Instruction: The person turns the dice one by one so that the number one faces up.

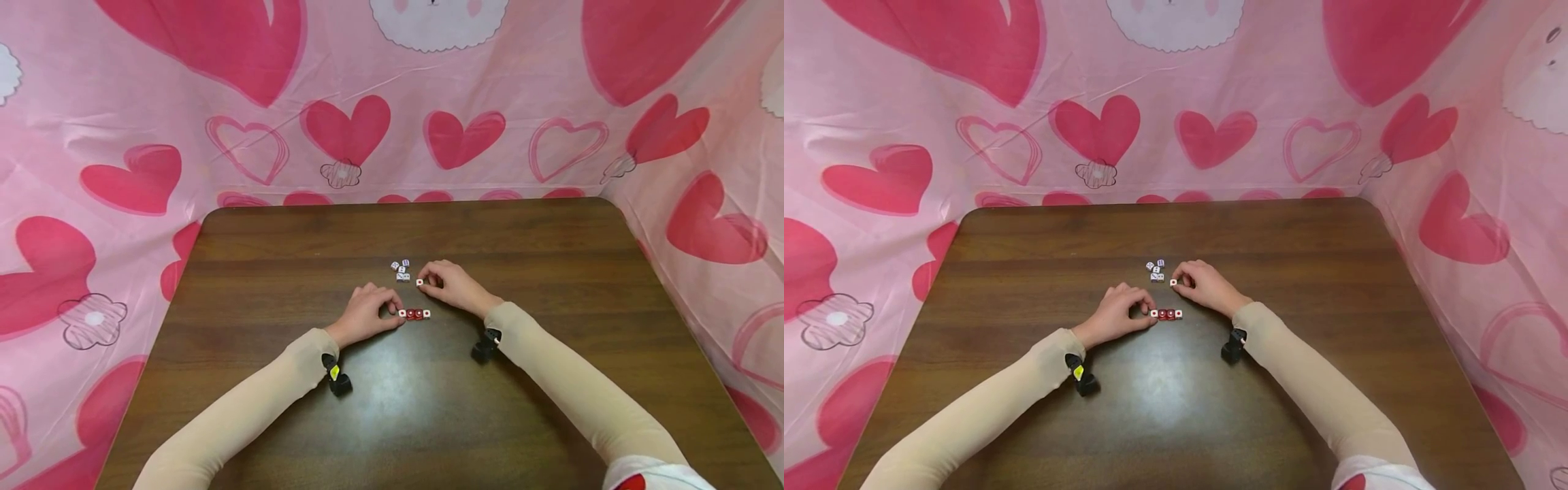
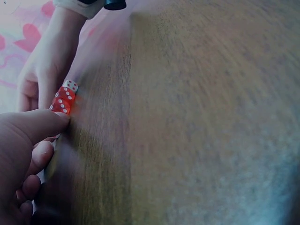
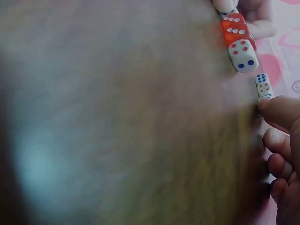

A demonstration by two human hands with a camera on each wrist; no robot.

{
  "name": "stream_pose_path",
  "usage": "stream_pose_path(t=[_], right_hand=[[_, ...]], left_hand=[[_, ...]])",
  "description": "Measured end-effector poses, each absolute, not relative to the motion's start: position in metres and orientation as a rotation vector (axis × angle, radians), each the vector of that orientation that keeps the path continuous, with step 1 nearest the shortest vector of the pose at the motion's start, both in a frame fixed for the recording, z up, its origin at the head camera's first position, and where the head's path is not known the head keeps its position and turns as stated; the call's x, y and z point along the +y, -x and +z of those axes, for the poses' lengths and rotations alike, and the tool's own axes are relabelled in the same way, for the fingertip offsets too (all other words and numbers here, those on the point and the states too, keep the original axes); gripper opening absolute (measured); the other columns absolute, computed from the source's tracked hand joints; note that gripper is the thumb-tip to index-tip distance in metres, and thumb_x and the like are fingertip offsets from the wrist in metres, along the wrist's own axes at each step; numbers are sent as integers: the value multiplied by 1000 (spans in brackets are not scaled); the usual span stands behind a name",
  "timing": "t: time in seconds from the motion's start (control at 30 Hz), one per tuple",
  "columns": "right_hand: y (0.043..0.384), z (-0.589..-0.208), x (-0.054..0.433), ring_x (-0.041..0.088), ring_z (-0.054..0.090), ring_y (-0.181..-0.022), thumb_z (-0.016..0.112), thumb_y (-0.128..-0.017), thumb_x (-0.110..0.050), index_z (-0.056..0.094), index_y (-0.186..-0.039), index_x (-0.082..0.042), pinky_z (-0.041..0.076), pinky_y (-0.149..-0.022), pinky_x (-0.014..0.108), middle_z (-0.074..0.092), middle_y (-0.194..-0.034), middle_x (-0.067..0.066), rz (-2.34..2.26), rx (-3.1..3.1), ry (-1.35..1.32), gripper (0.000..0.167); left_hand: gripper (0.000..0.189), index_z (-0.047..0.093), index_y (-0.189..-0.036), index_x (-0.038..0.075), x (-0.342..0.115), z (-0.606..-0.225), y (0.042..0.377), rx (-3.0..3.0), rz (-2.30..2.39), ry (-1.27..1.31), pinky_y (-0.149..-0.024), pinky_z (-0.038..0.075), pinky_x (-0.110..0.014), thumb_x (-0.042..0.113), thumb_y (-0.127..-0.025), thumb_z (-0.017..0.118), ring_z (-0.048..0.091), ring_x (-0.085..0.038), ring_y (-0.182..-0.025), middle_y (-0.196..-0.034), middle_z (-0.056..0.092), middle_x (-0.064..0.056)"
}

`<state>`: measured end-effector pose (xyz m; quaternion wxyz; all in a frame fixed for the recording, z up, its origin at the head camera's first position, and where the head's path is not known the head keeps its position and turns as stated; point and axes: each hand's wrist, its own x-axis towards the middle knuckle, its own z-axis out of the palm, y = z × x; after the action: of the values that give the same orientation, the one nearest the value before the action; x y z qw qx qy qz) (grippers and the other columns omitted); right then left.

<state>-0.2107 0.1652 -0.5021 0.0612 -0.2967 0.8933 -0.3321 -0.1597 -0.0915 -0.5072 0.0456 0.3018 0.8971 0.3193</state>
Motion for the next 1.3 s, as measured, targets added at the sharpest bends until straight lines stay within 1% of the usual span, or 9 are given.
stream_pose_path(t=[0.3,0.57,0.77,1.0,1.3], right_hand=[[188,-502,181,13,46,-77,76,-96,-19,70,-108,-17,40,-72,32,54,-78,-10,-945,2688,942,13],[175,-500,190,13,43,-80,80,-93,-22,68,-101,-19,35,-78,35,52,-78,-14,-901,2682,994,14],[169,-503,195,11,41,-81,81,-92,-24,68,-98,-23,34,-78,34,52,-79,-14,-909,2674,1037,14],[166,-505,194,10,39,-80,81,-92,-27,70,-100,-24,31,-79,34,52,-79,-14,-901,2700,1065,14],[165,-506,194,10,40,-80,83,-90,-29,69,-100,-24,31,-78,34,52,-79,-14,-918,2710,1064,17]], left_hand=[[18,70,-97,22,-91,-507,158,2743,987,-922,-84,33,-38,29,-88,84,46,-13,-84,-86,63,11],[17,71,-96,23,-91,-507,159,2741,992,-897,-85,32,-37,29,-88,84,46,-13,-85,-86,63,12],[18,70,-96,24,-91,-506,158,2738,1005,-904,-84,32,-38,29,-87,85,45,-12,-84,-86,63,13],[18,71,-96,24,-91,-507,158,2741,999,-910,-84,33,-38,30,-87,85,46,-13,-84,-87,63,12],[19,70,-97,24,-91,-507,157,2743,999,-919,-84,33,-38,31,-87,85,46,-14,-85,-86,62,12]])
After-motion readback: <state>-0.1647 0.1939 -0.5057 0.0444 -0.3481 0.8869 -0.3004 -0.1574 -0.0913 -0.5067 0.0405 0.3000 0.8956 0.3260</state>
